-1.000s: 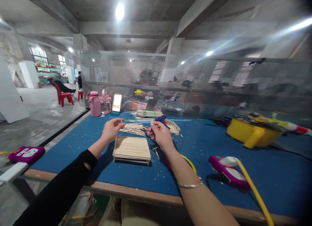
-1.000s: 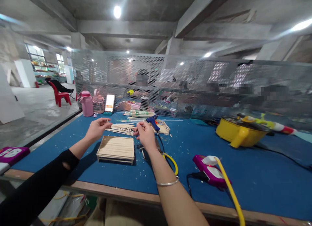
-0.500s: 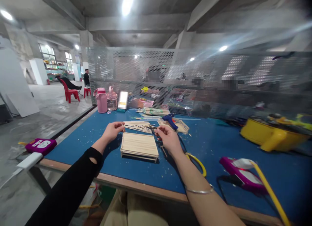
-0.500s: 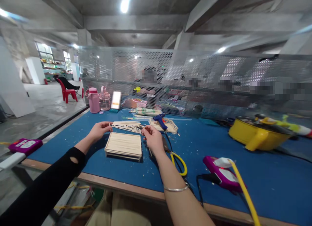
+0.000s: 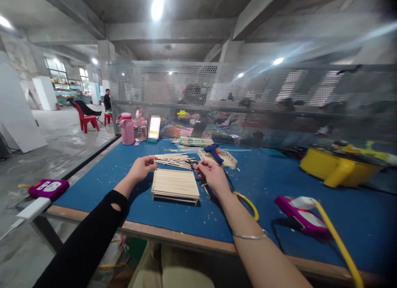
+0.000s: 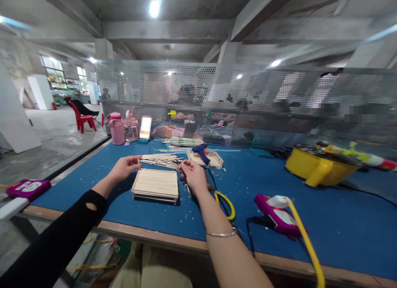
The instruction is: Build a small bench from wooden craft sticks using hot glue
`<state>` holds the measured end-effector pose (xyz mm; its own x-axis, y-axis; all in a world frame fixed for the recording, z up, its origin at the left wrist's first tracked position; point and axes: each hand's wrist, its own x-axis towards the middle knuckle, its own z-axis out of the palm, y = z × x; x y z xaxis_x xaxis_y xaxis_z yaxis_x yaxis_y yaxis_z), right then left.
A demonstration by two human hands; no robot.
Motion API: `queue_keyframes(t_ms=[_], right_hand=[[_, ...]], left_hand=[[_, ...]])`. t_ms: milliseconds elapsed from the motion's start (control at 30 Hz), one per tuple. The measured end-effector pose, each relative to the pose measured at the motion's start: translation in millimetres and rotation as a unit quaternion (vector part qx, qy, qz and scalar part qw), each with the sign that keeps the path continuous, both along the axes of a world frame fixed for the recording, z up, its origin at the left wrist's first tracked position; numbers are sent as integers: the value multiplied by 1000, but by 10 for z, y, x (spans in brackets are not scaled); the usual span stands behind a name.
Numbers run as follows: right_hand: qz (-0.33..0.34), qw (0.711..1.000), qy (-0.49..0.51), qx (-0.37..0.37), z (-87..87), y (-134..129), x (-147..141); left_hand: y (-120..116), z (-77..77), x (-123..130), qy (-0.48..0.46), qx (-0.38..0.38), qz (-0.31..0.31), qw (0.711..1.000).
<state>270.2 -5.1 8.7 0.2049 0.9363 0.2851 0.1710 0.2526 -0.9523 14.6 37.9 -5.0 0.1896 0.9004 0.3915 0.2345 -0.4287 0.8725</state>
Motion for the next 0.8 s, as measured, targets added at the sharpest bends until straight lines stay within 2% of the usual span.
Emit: queue_keyframes(t_ms=[200,500,800], right_hand=[[0,999,-36,2,3,-2,-45],[-16,993,-112,19,8,-40,-97],[-33,986,-161,35,-48,-5,-82]], left_hand=[[-56,28,16,-35,-31,-18,999],[-50,8,13,-12,-15,-8,1000],[-100,62,26,-3,-19,9,1000]])
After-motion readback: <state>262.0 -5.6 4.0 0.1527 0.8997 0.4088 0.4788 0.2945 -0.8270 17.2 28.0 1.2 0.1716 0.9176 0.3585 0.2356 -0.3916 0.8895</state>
